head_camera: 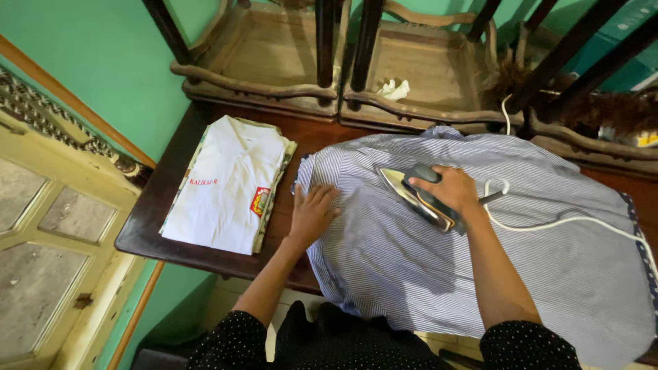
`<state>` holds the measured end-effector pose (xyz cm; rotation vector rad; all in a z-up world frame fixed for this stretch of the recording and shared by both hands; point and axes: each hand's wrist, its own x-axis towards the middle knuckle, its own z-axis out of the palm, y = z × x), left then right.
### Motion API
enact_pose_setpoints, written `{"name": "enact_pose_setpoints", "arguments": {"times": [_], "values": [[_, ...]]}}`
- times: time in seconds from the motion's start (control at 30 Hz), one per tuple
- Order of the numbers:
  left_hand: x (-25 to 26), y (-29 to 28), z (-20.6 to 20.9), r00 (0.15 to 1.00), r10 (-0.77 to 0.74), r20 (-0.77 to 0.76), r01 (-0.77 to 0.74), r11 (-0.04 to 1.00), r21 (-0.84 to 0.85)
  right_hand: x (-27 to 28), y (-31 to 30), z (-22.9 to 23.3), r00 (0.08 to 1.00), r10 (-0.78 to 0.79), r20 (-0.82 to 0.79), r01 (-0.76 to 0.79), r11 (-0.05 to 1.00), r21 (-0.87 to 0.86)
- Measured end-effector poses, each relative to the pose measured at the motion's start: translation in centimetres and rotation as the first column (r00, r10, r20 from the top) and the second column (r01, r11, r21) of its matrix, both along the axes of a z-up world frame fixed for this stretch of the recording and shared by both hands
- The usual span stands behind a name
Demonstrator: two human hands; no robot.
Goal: The person irons a blue striped shirt using an iron on an ironing board, smoothing the fabric with one hand while moving the iron, then folds the shirt and presses the folded surfaces.
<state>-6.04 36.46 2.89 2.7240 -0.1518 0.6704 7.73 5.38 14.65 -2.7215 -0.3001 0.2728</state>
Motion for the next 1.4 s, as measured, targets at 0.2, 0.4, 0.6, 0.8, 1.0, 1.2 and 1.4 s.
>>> {"name": "enact_pose_setpoints", "arguments": {"times": [0.2,0.4,0.6,0.8,1.0,1.2,1.4], "values": [[-2.8,1.3,0.5,0.991,0.122,0.059,-0.106,0.968,-0.227,2.0,5.6,-0.4,0.977,0.206,0.048,-0.193,0.962,-0.193],[-4.9,-0.2,-3.0,0.901,0.423,-0.096,-0.350,0.578,-0.737,2.9,9.1,-0.6,0.978,0.127,0.167,-0.095,0.977,-0.189],[-4.9,1.7,-9.5,0.920,0.323,-0.220,-0.351,0.434,-0.830,2.2,5.2,-1.0,0.978,0.057,0.203,-0.019,0.983,-0.184],[-5.4,0.1,-8.8,0.902,0.381,-0.205,-0.347,0.354,-0.868,-0.9,1.8,-0.3,0.965,0.234,0.115,-0.224,0.970,-0.092],[-5.2,0.5,-6.9,0.883,0.409,-0.230,-0.406,0.419,-0.813,-9.5,5.8,-1.6,0.837,0.495,0.231,-0.397,0.842,-0.366],[-5.8,0.3,-5.5,0.908,0.404,-0.114,-0.329,0.516,-0.791,-10.8,9.5,-2.7,0.698,0.639,0.324,-0.599,0.768,-0.226],[-5.0,-2.1,-1.3,0.875,0.457,0.162,-0.299,0.772,-0.561,-11.5,8.8,-0.6,0.842,0.528,0.110,-0.487,0.832,-0.268]]}}
